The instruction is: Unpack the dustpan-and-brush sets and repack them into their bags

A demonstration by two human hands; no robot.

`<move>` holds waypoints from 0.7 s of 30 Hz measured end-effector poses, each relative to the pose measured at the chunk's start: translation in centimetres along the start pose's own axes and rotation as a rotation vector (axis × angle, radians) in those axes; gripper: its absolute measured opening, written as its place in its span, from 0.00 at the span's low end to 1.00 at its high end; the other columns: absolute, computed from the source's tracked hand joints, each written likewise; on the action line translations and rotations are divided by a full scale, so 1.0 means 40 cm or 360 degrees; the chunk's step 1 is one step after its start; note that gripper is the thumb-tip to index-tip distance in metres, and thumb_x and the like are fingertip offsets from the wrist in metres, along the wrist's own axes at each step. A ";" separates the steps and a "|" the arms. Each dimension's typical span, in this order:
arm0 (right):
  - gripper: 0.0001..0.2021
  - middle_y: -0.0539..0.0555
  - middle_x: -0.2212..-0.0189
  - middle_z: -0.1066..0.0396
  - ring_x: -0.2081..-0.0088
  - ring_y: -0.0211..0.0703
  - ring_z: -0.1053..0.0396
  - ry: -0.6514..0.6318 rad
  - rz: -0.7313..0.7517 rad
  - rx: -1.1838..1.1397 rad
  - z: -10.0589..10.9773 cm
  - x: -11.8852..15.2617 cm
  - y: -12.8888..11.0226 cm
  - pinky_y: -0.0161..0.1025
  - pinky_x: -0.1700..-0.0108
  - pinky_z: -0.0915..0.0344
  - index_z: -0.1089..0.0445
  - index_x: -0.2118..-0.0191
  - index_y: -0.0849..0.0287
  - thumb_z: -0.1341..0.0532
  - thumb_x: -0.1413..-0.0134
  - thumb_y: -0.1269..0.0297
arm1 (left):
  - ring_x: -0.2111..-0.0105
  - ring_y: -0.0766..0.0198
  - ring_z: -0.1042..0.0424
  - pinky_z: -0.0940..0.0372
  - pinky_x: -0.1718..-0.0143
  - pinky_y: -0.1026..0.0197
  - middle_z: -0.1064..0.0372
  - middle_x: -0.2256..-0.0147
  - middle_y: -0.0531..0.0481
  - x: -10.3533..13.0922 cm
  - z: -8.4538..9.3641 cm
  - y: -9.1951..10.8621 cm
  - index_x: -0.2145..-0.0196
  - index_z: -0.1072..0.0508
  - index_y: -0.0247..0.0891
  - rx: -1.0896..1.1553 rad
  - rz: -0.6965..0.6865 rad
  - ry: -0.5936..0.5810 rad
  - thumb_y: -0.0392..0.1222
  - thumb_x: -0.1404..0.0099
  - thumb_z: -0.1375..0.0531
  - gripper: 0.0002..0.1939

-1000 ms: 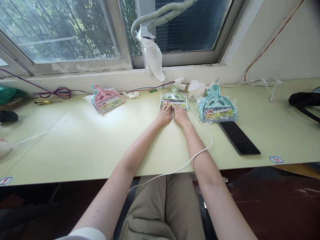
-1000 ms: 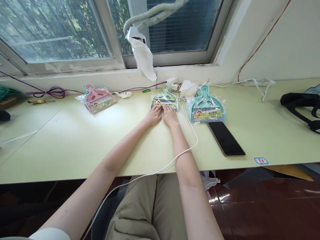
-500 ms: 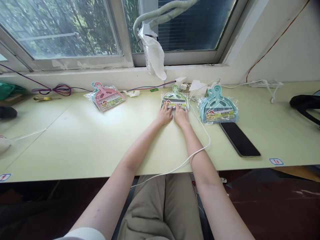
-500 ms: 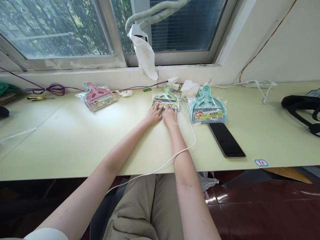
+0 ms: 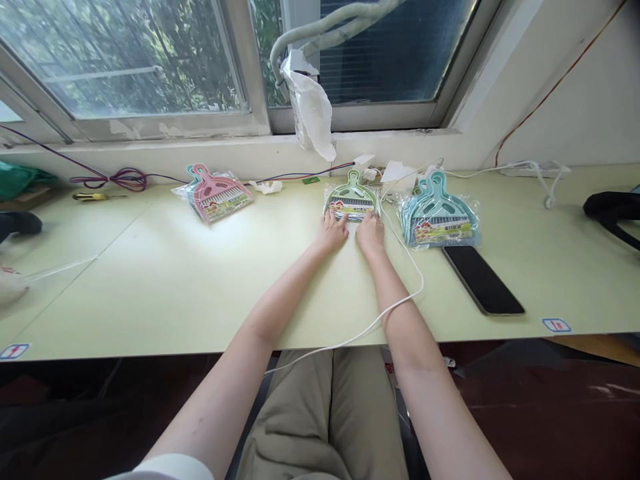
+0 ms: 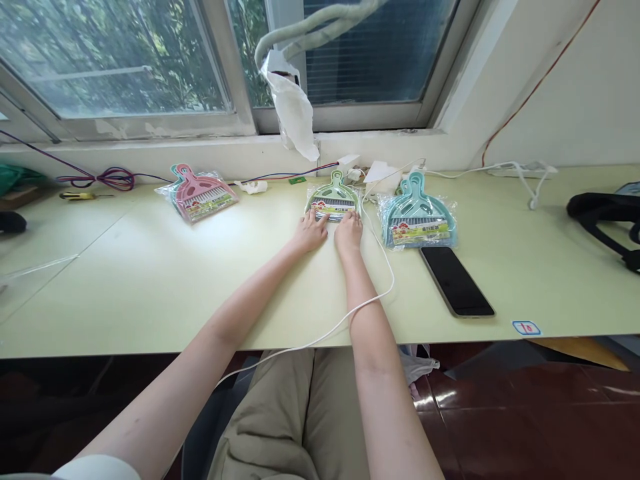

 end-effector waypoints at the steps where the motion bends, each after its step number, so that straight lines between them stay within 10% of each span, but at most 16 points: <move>1: 0.25 0.77 0.40 0.38 0.38 0.56 0.40 -0.0005 0.0006 0.0000 0.000 0.000 0.000 0.50 0.40 0.42 0.42 0.39 0.79 0.56 0.41 0.78 | 0.33 0.43 0.52 0.51 0.37 0.41 0.53 0.32 0.36 -0.001 -0.001 -0.002 0.33 0.44 0.39 0.0003 0.0002 -0.0006 0.43 0.31 0.53 0.30; 21: 0.25 0.72 0.36 0.43 0.37 0.55 0.42 -0.0054 0.0138 -0.0061 0.000 0.003 0.014 0.49 0.37 0.44 0.42 0.39 0.76 0.51 0.42 0.76 | 0.31 0.49 0.57 0.52 0.34 0.49 0.60 0.30 0.33 -0.002 -0.003 -0.020 0.32 0.52 0.25 0.0050 0.0082 -0.0051 0.48 0.31 0.55 0.35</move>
Point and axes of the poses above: each hand's wrist, its own x-axis away from the middle knuckle, its own z-axis out of the back of the hand, y = z × x, the point moved 4 cm from there along -x, towards the middle knuckle
